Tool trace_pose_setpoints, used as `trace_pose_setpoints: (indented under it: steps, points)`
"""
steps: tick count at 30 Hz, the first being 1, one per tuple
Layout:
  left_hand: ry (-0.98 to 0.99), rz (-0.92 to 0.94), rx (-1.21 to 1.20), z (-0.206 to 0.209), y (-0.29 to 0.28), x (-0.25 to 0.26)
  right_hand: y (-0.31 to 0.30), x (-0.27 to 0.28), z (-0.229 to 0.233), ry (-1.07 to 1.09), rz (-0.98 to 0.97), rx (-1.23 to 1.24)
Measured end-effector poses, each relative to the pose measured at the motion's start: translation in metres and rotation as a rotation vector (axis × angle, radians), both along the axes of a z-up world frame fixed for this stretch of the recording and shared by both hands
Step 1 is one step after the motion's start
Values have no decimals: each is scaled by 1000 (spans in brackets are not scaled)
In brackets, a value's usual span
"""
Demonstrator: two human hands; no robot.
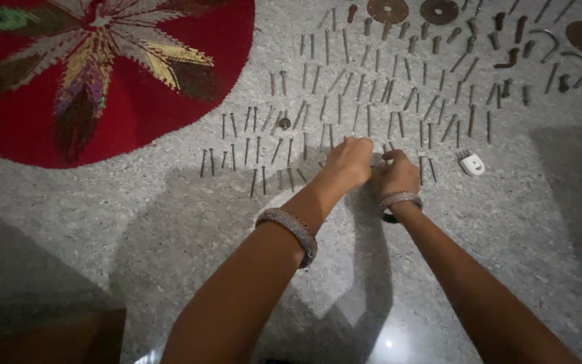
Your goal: The person repeatedly picks up nails and washers from the floor and places them onto a wooden tabletop. The person then dips a dark cloth into a pink bucket of water and wrings it out.
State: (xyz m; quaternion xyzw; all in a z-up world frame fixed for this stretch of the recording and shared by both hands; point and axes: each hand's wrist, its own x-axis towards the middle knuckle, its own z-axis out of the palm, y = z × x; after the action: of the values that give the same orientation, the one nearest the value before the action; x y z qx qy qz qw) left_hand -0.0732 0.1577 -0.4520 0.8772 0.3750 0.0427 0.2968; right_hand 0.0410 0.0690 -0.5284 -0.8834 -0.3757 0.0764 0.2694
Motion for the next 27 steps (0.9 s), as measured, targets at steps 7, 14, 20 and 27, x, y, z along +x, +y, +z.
trace_pose_setpoints:
  steps: [7, 14, 20, 27]
  points:
    - [-14, -21, 0, 26, -6, 5, 1, 27, 57, 63, 36, -1]
    - [-163, -30, 81, 77, -13, 23, -8, 52, 145, -57, 140, 192]
    - [-224, -58, 194, 163, -36, 28, -28, 57, 241, -168, 207, 301]
    - [-313, -106, 284, 249, -78, 47, -74, 56, 341, -257, 175, 353]
